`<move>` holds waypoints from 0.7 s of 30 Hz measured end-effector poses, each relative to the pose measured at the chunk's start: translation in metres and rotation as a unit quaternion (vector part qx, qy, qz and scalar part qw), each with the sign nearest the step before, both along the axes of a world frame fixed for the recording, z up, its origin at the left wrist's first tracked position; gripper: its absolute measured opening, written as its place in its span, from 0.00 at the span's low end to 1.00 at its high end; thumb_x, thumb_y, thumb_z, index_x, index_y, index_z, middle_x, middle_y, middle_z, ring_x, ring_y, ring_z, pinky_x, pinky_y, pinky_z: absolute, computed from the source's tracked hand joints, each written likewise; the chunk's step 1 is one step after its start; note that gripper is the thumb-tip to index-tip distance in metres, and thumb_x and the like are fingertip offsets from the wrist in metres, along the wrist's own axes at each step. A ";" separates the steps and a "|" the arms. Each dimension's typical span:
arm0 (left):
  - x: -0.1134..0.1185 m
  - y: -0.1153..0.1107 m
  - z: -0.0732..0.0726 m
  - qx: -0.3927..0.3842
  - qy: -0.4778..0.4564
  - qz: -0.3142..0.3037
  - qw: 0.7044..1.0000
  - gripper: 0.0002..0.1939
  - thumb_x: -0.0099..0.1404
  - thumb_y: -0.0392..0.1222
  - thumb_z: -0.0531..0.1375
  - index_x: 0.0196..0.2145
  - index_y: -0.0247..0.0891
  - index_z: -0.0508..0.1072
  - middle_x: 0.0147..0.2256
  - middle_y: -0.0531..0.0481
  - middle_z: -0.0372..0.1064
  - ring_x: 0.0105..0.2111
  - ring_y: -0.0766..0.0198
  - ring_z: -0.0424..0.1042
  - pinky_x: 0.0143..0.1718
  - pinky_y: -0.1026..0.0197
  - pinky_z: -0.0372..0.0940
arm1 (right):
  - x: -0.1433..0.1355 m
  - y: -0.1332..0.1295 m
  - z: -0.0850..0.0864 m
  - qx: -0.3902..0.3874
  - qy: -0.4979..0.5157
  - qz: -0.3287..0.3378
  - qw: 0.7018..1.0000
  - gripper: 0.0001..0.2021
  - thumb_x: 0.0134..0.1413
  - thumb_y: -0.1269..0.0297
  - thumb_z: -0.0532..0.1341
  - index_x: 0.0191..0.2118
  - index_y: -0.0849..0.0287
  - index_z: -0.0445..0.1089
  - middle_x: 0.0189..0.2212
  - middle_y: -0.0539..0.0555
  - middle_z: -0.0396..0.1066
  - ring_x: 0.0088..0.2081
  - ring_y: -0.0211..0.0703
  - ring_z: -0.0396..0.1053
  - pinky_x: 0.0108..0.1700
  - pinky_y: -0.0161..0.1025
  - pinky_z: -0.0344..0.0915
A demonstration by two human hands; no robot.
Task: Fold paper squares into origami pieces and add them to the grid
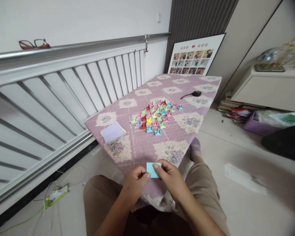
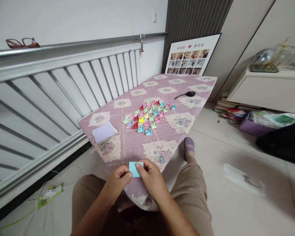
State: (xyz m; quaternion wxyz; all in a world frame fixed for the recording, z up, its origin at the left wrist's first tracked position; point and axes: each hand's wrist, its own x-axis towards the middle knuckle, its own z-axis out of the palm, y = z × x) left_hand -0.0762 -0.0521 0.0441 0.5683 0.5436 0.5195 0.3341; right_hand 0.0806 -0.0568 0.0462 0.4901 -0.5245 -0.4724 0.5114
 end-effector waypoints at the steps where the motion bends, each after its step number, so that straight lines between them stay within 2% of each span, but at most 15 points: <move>1: 0.001 -0.001 -0.001 -0.005 0.005 0.002 1.000 0.08 0.59 0.43 0.57 0.27 0.37 0.69 0.23 0.54 0.64 0.25 0.67 0.62 0.30 0.64 0.57 | 0.000 0.001 -0.001 -0.006 0.006 -0.006 1.000 0.17 0.52 0.46 0.60 0.30 0.57 0.68 0.22 0.46 0.59 0.25 0.36 0.55 0.27 0.33 0.56; 6: 0.002 -0.003 -0.003 -0.013 0.030 -0.005 0.999 0.08 0.59 0.43 0.56 0.27 0.38 0.68 0.24 0.54 0.65 0.25 0.67 0.62 0.29 0.64 0.56 | 0.004 0.006 -0.008 -0.015 0.002 -0.034 0.999 0.18 0.50 0.45 0.61 0.28 0.57 0.67 0.21 0.46 0.59 0.24 0.35 0.55 0.27 0.34 0.55; 9: 0.003 -0.003 -0.003 0.009 0.065 -0.027 0.997 0.08 0.60 0.43 0.55 0.26 0.38 0.66 0.23 0.55 0.64 0.24 0.67 0.61 0.29 0.64 0.55 | 0.005 0.010 -0.011 0.000 -0.030 -0.040 0.999 0.18 0.50 0.46 0.61 0.25 0.58 0.66 0.21 0.46 0.59 0.24 0.36 0.55 0.27 0.34 0.55; 12: 0.005 -0.001 -0.006 0.022 0.083 -0.018 0.996 0.08 0.61 0.43 0.54 0.26 0.38 0.65 0.23 0.55 0.63 0.25 0.67 0.61 0.29 0.64 0.55 | 0.006 0.014 -0.014 -0.008 -0.029 -0.042 0.999 0.19 0.50 0.46 0.61 0.26 0.58 0.66 0.21 0.46 0.59 0.24 0.35 0.56 0.27 0.33 0.54; 17: 0.013 0.003 -0.025 -0.018 0.039 0.050 0.998 0.09 0.61 0.45 0.55 0.26 0.38 0.65 0.24 0.55 0.63 0.24 0.68 0.60 0.28 0.65 0.54 | 0.012 0.018 -0.020 -0.076 0.052 -0.008 0.996 0.23 0.46 0.45 0.64 0.41 0.59 0.68 0.25 0.46 0.64 0.24 0.34 0.58 0.25 0.33 0.55; 21: 0.019 0.002 -0.042 -0.039 0.016 0.072 0.996 0.11 0.61 0.46 0.55 0.26 0.37 0.65 0.23 0.56 0.62 0.22 0.69 0.58 0.26 0.66 0.53 | 0.014 0.020 -0.029 -0.092 0.036 0.039 0.994 0.19 0.45 0.50 0.65 0.38 0.59 0.68 0.24 0.46 0.65 0.23 0.34 0.58 0.24 0.32 0.54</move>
